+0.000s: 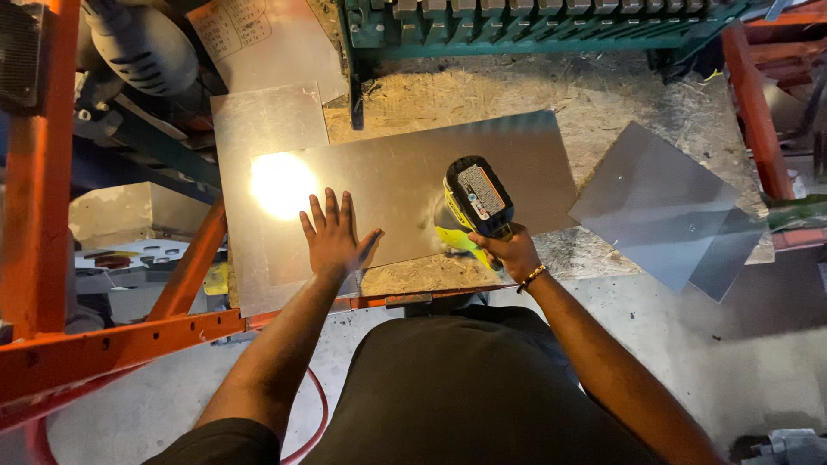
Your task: The person uses a yellow cordless orbital sander to smooth the surface of a rectangular metal sheet placed on a workbench. The person holds the sheet steady with the left hand while moving the sander across the surface in circular and linear motions.
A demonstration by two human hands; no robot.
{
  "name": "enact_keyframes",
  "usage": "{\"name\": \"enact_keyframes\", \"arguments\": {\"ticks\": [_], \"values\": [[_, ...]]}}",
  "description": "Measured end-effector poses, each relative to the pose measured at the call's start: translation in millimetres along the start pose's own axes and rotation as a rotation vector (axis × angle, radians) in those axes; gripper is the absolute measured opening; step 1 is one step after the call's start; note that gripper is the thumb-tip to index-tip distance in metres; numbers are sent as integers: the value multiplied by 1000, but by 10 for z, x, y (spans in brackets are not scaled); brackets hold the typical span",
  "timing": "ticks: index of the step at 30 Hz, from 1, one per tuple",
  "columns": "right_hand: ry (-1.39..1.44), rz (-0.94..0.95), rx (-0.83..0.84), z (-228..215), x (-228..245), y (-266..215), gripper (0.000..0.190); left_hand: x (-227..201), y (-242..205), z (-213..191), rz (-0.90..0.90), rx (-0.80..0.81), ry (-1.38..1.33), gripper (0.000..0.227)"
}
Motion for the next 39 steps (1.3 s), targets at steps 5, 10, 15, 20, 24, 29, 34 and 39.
{"name": "enact_keyframes", "arguments": {"ticks": [5, 10, 15, 20, 24, 29, 34, 39], "values": [[-8, -20, -6, -32, 104, 71, 39, -7, 38, 43, -5, -15, 11, 108], [3, -64, -28, -81, 235, 124, 40, -26, 39, 29, 3, -9, 11, 110], [57, -74, -59, -177, 261, 161, 38, 2, 56, 47, -8, 7, 4, 112], [23, -82, -88, -253, 448, 175, 37, -3, 41, 26, 5, 11, -9, 112], [50, -28, -108, -458, 155, 400, 40, 2, 26, 25, -1, 20, -9, 112], [19, -1, -172, -696, -103, 592, 52, 6, 14, -29, 8, 30, 2, 114], [-129, 39, -216, -1080, -368, 721, 59, 42, 13, -16, 26, 14, -20, 117], [-161, 66, -267, -1121, -231, 472, 54, 93, -59, 5, 41, 6, -11, 121]]}}
Point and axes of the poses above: each hand's wrist, its own y-axis towards the middle knuckle, its own z-axis out of the palm, x = y × z, the point moved 4 cm from there along y, towards the middle knuckle, and after that the axes turned 7 degrees about z, right-handed, at the moved point
